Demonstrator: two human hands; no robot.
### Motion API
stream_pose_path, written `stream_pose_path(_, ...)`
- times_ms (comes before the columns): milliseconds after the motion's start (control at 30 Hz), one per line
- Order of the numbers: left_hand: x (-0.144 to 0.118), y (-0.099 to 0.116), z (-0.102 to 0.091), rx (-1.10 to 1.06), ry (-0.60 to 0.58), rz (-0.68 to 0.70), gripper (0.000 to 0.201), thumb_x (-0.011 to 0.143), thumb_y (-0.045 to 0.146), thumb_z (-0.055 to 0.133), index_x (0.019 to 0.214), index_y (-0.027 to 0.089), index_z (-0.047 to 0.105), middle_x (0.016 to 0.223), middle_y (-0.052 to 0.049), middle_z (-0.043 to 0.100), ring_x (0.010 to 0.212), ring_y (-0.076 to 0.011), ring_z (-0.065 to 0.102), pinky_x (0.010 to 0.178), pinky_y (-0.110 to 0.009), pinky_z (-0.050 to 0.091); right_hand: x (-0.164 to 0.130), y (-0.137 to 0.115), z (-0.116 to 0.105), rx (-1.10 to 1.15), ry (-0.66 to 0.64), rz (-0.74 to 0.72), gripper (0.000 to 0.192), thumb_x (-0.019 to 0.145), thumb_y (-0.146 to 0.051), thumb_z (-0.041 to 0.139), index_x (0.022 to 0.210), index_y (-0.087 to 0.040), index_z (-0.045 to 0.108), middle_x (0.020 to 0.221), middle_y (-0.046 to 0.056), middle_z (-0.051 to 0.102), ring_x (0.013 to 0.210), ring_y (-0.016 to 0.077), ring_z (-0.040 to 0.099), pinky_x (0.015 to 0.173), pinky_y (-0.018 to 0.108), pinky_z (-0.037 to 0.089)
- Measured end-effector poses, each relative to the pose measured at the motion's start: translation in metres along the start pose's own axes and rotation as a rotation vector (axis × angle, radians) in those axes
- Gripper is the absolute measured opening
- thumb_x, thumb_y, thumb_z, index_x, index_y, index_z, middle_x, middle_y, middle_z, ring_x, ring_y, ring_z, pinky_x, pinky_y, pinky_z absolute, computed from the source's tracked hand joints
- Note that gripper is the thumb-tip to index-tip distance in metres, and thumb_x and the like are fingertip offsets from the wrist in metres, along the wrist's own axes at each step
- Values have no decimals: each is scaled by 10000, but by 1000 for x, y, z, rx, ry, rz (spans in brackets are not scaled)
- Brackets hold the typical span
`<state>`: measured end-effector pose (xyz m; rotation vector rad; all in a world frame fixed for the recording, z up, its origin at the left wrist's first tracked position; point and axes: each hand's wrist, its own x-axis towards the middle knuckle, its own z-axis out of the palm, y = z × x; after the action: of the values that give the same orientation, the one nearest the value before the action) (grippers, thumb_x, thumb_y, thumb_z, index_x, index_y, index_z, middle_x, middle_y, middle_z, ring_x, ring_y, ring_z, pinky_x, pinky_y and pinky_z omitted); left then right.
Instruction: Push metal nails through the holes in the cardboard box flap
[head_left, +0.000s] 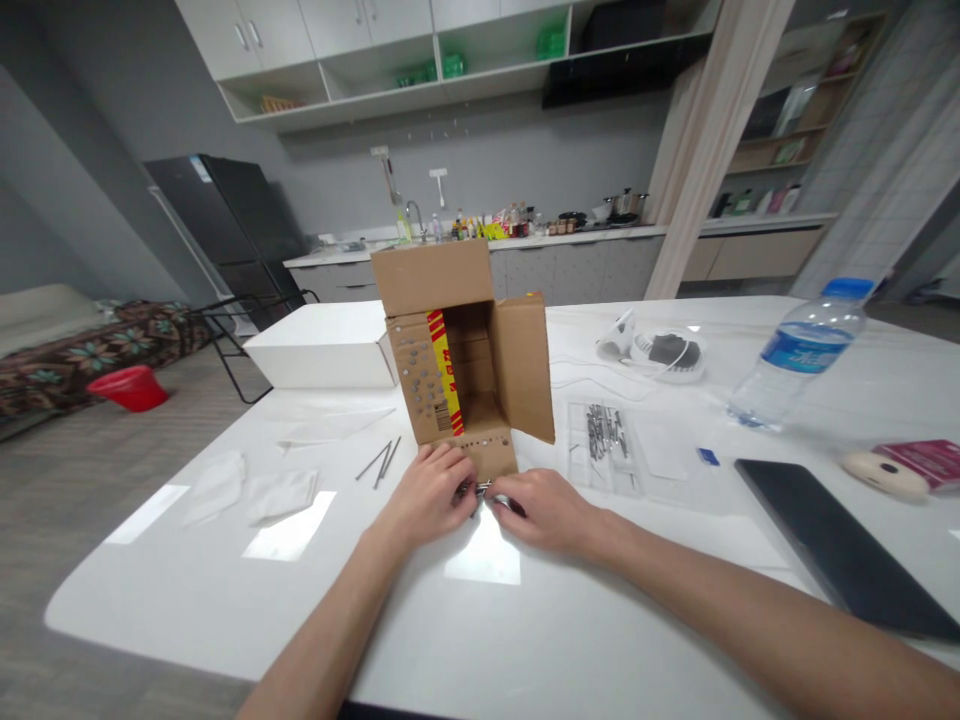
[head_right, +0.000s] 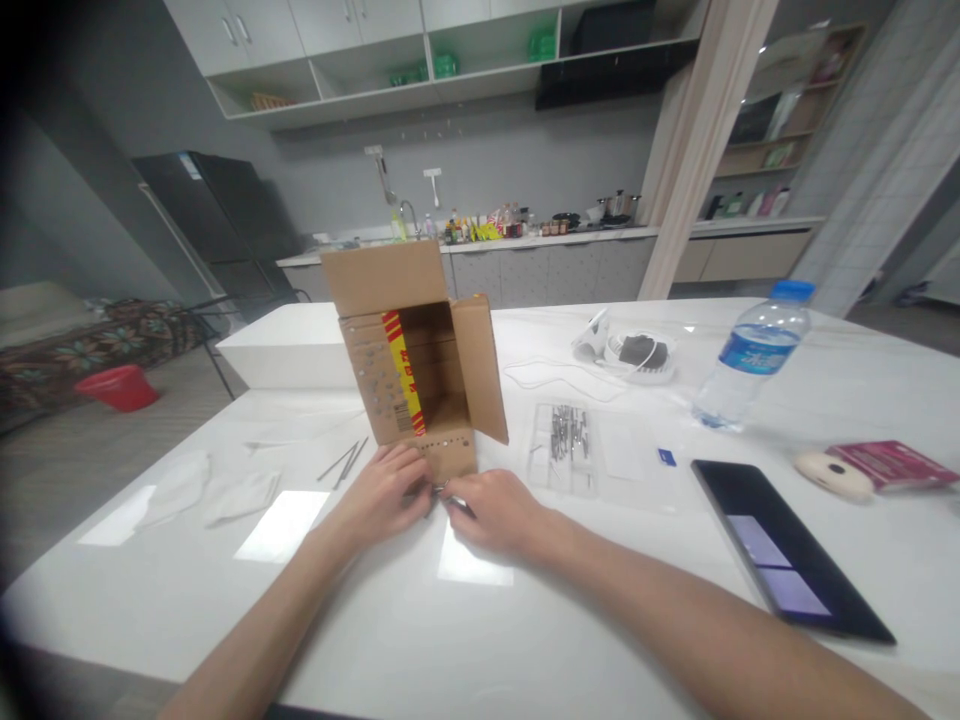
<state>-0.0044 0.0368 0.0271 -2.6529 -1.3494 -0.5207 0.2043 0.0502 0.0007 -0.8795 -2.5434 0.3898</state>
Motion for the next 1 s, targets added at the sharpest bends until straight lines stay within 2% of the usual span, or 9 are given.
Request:
stream_pose_path(100, 1, 0, 5, 39, 59, -25, 111, 862, 206, 516, 757, 190, 546, 791, -30, 607, 805, -192, 535, 717, -334, 377, 0, 1, 1, -7, -4, 4, 195, 895, -220, 505, 974, -214, 683, 824, 21, 728, 698, 159, 636, 640, 266, 389)
stream_pose_path(200, 4, 2, 11, 58, 183, -30, 62, 882, 189, 523, 861, 192, 581, 873, -31, 652, 837, -191, 550, 721, -334, 373, 0, 1, 2, -14, 1, 11, 209, 899, -231, 501, 991, -214, 688, 846, 27, 732, 712, 165, 643, 659, 272, 399)
stream_pose_path(300, 9, 5, 16, 51, 300, 0, 100, 898, 144, 512, 944, 193, 587, 922, -21, 685, 872, -181, 572, 738, -329, 377, 0, 1, 2, -29, 2, 21, 214, 896, -233, 498, 993, -210, 687, 867, 33, 736, 721, 170, 648, 661, 276, 399)
stream_pose_path(367, 12, 7, 19, 47, 338, 25, 108, 920, 143, 497, 966, 190, 583, 947, -19, 698, 889, -172, 586, 757, -327, 385, 0, 0, 1, -46, -8, 23, 199, 892, -231, 498, 959, -205, 684, 851, 36, 733, 712, 172, 646, 646, 278, 391)
stream_pose_path(600, 16, 7, 28, 64, 285, 70, 182, 933, 137, 466, 1042, 198, 598, 1084, -45, 717, 1009, -181, 607, 834, -345, 418, 1, -2, -1, -61, -33, 28, 180, 895, -233, 494, 930, -191, 666, 854, 45, 729, 727, 179, 649, 650, 281, 386)
stream_pose_path(800, 14, 5, 28, 83, 233, 66, 202, 925, 159, 490, 1080, 194, 614, 1083, -57, 719, 1049, -199, 604, 852, -361, 432, 0, -1, 1, -43, -33, 31, 196, 892, -228, 500, 974, -192, 675, 873, 47, 732, 729, 180, 650, 658, 281, 395)
stream_pose_path(1000, 12, 2, 29, 75, 228, 90, 189, 931, 165, 489, 1046, 193, 636, 999, -55, 733, 1034, -196, 620, 868, -362, 442, 1, -1, 0, -45, -37, 34, 197, 894, -231, 500, 977, -190, 674, 860, 50, 729, 733, 183, 648, 654, 284, 396)
